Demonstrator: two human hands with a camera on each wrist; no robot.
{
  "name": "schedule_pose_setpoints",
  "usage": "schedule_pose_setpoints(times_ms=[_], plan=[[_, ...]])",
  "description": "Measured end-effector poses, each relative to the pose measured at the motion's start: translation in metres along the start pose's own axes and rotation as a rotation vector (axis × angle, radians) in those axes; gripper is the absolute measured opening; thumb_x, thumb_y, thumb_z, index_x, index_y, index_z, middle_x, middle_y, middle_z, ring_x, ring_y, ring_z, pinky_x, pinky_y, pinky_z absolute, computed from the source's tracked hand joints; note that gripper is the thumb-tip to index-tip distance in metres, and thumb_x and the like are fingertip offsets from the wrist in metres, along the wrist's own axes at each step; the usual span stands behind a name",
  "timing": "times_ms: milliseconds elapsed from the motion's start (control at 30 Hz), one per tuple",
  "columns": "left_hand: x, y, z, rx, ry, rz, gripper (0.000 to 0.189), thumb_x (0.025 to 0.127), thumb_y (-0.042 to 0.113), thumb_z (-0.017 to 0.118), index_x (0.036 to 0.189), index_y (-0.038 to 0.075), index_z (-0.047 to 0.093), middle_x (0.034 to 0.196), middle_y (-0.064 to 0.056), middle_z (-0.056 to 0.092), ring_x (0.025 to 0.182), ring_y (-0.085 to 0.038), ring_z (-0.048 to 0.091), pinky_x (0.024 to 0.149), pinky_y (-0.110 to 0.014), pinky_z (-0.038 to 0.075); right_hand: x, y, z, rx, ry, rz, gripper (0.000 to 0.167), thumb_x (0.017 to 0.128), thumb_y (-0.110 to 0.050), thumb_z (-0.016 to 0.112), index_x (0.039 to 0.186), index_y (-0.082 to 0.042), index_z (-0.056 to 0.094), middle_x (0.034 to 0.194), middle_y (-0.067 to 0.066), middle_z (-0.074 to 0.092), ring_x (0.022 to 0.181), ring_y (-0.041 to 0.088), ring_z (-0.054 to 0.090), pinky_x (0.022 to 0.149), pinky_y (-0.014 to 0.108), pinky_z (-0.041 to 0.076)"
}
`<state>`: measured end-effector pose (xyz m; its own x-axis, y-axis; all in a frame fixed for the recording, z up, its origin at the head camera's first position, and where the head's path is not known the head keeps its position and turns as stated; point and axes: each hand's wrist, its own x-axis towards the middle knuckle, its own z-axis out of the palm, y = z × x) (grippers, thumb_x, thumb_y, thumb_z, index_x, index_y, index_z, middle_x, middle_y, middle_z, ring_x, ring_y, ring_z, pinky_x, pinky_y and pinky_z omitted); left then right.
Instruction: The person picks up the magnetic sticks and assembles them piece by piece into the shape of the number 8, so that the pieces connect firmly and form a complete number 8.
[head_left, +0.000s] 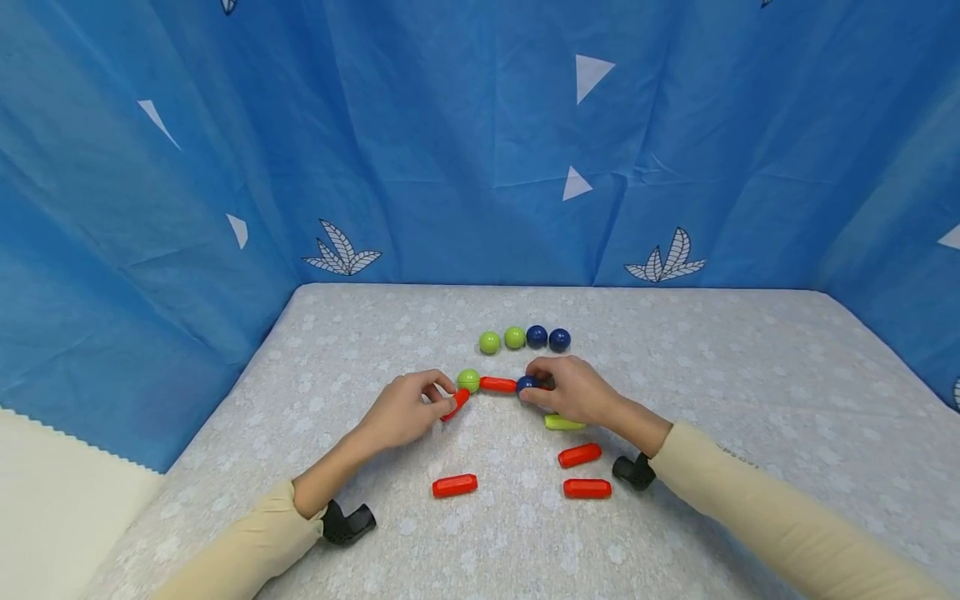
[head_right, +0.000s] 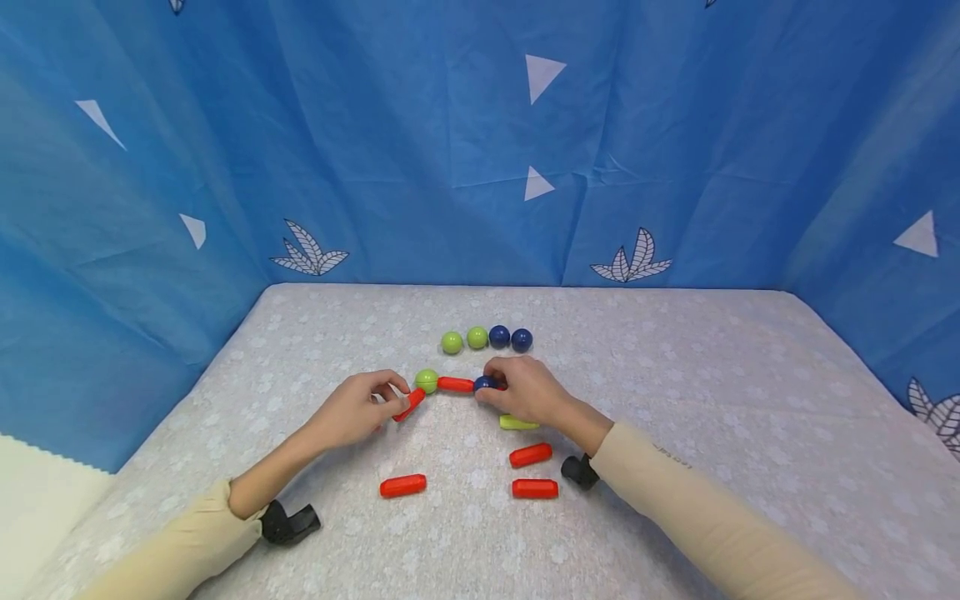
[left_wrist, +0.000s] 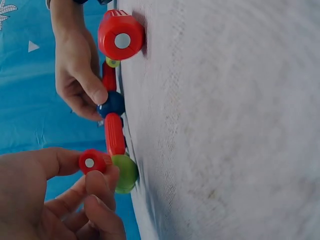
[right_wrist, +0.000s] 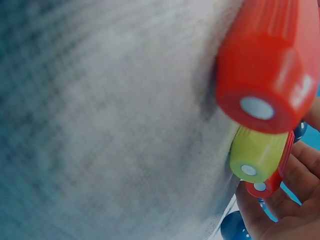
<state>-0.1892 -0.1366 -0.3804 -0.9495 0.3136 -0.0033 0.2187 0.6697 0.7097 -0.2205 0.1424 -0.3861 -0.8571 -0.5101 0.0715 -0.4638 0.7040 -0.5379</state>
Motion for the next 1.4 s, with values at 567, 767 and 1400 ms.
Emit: schedule_pose_setpoints(times_ms=[567,767,1400], plan=[[0.0045,0.0009,0.0039,-0.089,-0.077,-0.03,0.016,0.095,0.019,0.067,0.109,0.012,0.064,0.075,0.003,0.067,0.049,-0.02,0.06,0.054,-0.034,0.044,-0.0011,0.0008,0.0005,-0.006,0.005,-0.01,0.027,0.093,-0.026,0.071,0.111,-0.006,0.068,0.093,-0.002,0.067,0.08,0.012,0.059,0.076,0.034,0.05],[0.0049,0.0049,0.0067,-0.109,-0.128,-0.022,0.019,0.096,0.019,0.066,0.112,0.012,0.062,0.08,0.003,0.068,0.051,-0.02,0.06,0.057,-0.035,0.045,-0.0012,-0.0003,0.0,-0.004,0.001,-0.01,0.029,0.093,-0.027,0.071,0.112,-0.005,0.068,0.094,-0.001,0.067,0.081,0.013,0.058,0.076,0.035,0.05],[0.0038,0.0009,0.008,-0.045,-0.114,0.03,0.016,0.099,0.021,0.06,0.114,0.017,0.064,0.081,0.002,0.067,0.047,-0.018,0.055,0.051,-0.033,0.044,-0.001,0.0003,0.0007,-0.008,0.001,-0.001,0.028,0.093,-0.027,0.071,0.112,-0.006,0.068,0.092,-0.002,0.066,0.078,0.013,0.056,0.074,0.033,0.048]])
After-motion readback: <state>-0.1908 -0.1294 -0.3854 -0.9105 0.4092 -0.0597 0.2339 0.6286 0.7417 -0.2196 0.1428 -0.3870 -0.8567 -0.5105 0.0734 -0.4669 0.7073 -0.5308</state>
